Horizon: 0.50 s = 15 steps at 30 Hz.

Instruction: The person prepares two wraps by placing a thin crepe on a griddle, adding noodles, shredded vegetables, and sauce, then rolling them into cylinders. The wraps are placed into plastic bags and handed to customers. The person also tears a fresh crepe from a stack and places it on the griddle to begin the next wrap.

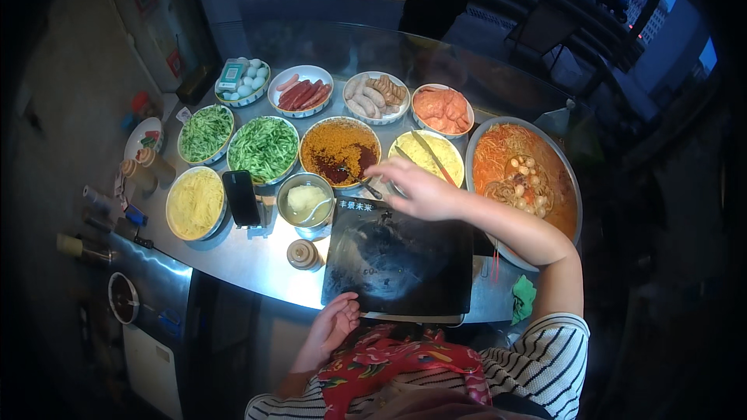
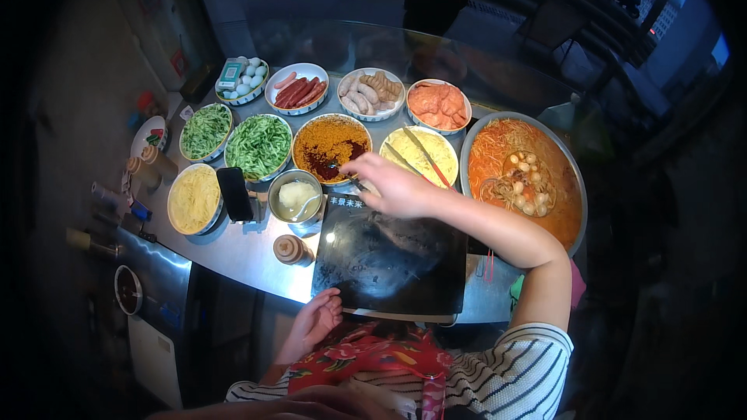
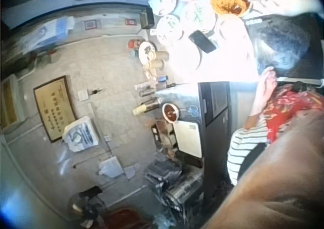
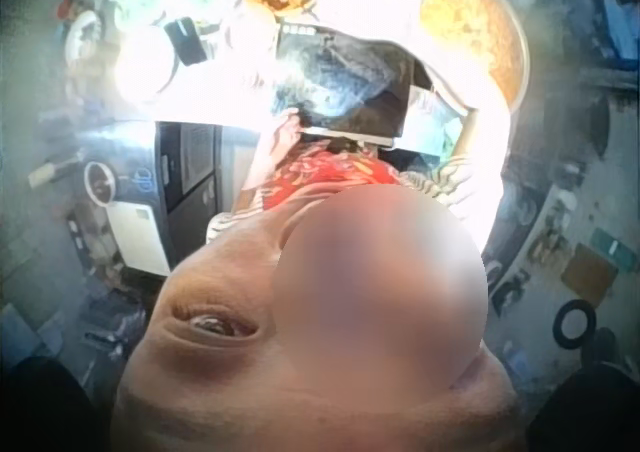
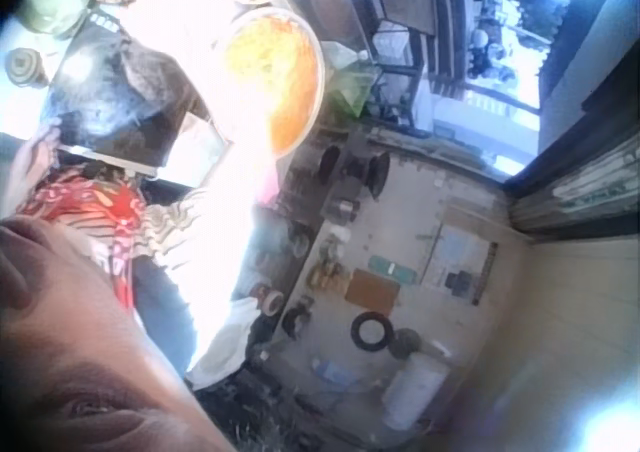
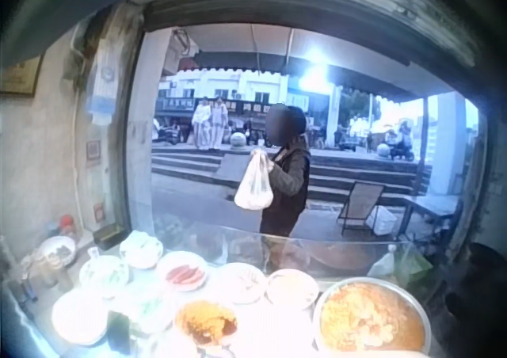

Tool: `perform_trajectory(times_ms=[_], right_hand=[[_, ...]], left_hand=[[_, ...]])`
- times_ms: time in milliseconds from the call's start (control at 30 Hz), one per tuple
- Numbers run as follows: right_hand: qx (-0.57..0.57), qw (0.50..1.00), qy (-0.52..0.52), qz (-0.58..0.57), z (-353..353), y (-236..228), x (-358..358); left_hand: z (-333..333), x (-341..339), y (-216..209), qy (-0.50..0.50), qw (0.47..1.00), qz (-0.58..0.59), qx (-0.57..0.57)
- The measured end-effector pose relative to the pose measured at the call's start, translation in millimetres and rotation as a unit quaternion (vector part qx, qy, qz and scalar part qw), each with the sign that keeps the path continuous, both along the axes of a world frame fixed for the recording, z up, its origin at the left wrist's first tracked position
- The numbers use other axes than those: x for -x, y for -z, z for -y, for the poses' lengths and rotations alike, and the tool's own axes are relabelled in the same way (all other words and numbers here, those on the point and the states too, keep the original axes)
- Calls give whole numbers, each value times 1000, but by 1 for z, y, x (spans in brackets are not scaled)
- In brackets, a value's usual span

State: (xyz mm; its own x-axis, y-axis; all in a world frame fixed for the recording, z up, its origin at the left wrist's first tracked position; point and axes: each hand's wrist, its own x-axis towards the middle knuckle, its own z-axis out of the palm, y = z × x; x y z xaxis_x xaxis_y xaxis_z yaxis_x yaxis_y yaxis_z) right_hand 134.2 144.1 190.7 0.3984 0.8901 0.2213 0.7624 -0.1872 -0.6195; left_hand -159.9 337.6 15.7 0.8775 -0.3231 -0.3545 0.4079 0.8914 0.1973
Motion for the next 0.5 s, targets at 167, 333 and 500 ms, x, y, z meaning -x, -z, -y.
perform_trajectory(times_ms=[167, 333, 500], right_hand=[[77, 966, 38, -246, 43, 79, 173], [-43, 869, 234, -434, 61, 102, 268], [-112, 826, 299, -465, 78, 112, 315]], left_hand=[[12, -32, -15, 154, 985, 20, -71], [27, -39, -24, 292, 952, 70, -62], [52, -18, -35, 310, 944, 83, -80]])
